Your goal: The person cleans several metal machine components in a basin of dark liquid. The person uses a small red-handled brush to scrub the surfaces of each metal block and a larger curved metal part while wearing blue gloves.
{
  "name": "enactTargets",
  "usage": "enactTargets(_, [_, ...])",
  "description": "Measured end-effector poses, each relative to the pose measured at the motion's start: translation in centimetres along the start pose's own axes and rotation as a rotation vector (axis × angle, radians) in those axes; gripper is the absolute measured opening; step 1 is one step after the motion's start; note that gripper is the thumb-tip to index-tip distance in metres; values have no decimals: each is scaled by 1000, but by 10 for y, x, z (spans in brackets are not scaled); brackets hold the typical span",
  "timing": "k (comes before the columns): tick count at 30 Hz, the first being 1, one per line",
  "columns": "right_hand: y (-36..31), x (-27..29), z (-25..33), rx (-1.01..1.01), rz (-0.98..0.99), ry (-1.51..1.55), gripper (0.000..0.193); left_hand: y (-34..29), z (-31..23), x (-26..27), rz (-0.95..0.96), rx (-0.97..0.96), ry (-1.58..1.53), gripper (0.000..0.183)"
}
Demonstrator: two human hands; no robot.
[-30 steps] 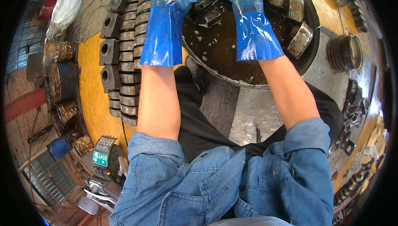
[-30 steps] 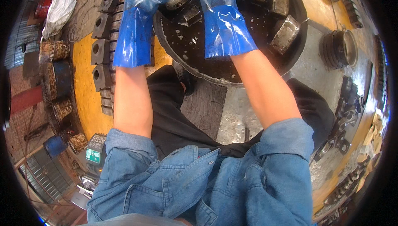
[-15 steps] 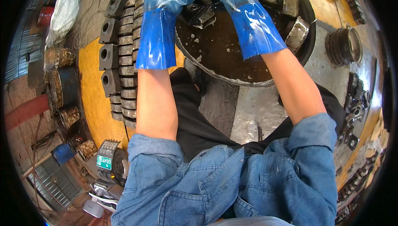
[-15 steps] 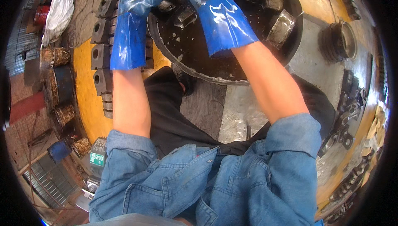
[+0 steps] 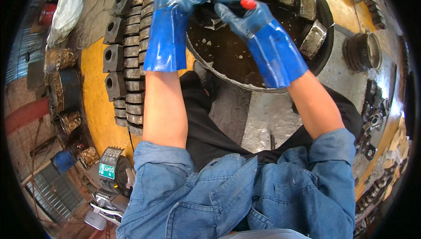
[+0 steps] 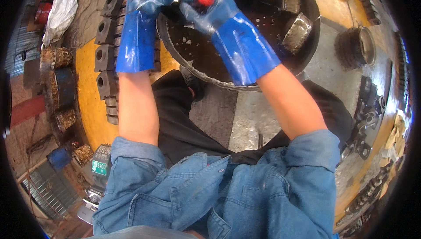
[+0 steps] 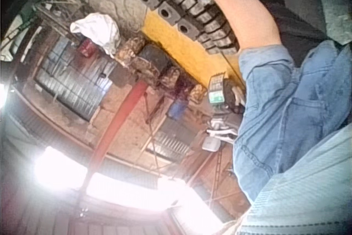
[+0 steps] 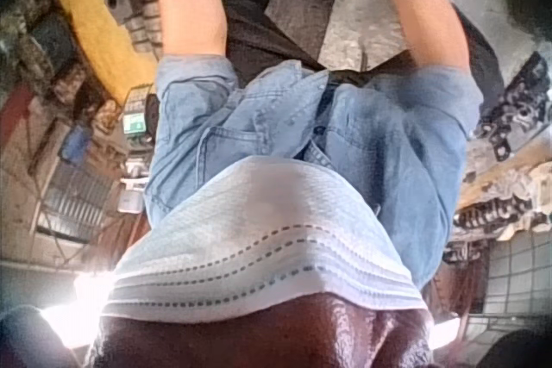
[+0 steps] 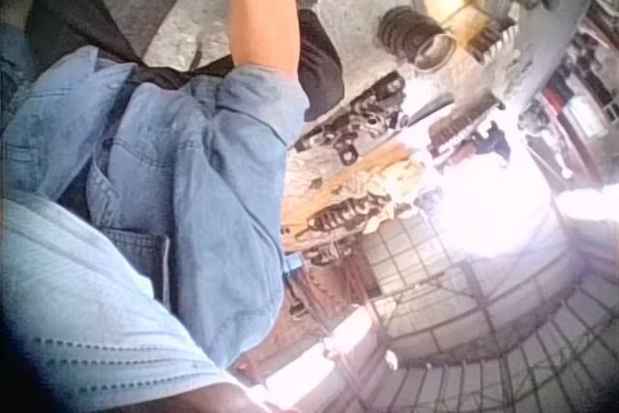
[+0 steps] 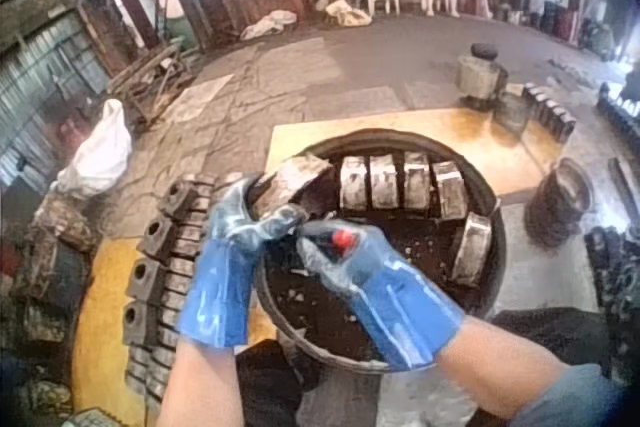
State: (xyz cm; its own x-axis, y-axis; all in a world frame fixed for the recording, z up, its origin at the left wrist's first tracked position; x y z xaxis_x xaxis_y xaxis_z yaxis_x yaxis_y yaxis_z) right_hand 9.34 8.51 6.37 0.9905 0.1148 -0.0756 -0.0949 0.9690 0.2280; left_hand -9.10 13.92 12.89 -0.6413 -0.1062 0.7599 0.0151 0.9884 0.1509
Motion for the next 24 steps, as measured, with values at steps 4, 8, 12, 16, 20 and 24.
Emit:
enactTargets(4, [4,10,-13,-13,-97,-23,24,9,14,-11,137,2,-323,85])
enactTargets(8, [-3,-5,-4,231,26,-24,20,3,21,-13,2,-44,-146,85])
enactTargets(12, [3,3,3,226,-21,-282,21,3,23,-11,-110,-92,22,92])
enactTargets(16, [-1,0,6,297,3,-127,22,2,22,-14,-80,-89,-18,95])
enactTargets(20, [6,5,-22,294,-98,-118,21,-3,14,-5,-86,-85,-39,81])
enactTargets(24, [21,27,-11,-51,-255,376,19,4,12,-3,-19,-41,-14,90])
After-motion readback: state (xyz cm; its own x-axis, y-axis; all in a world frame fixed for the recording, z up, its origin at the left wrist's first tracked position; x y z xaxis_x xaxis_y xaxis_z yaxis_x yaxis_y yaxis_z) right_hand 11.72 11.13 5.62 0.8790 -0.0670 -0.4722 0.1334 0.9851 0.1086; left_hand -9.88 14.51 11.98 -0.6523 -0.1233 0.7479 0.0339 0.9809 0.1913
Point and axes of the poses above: each hand's wrist, its own y-axis towards the middle knuckle, its own x-axis out of the back of the hand, z = x × y, the point moved 2 cm from there along y, towards the middle knuckle, and after that the axes turned 15 degrees about y, right-handed, at the moved point
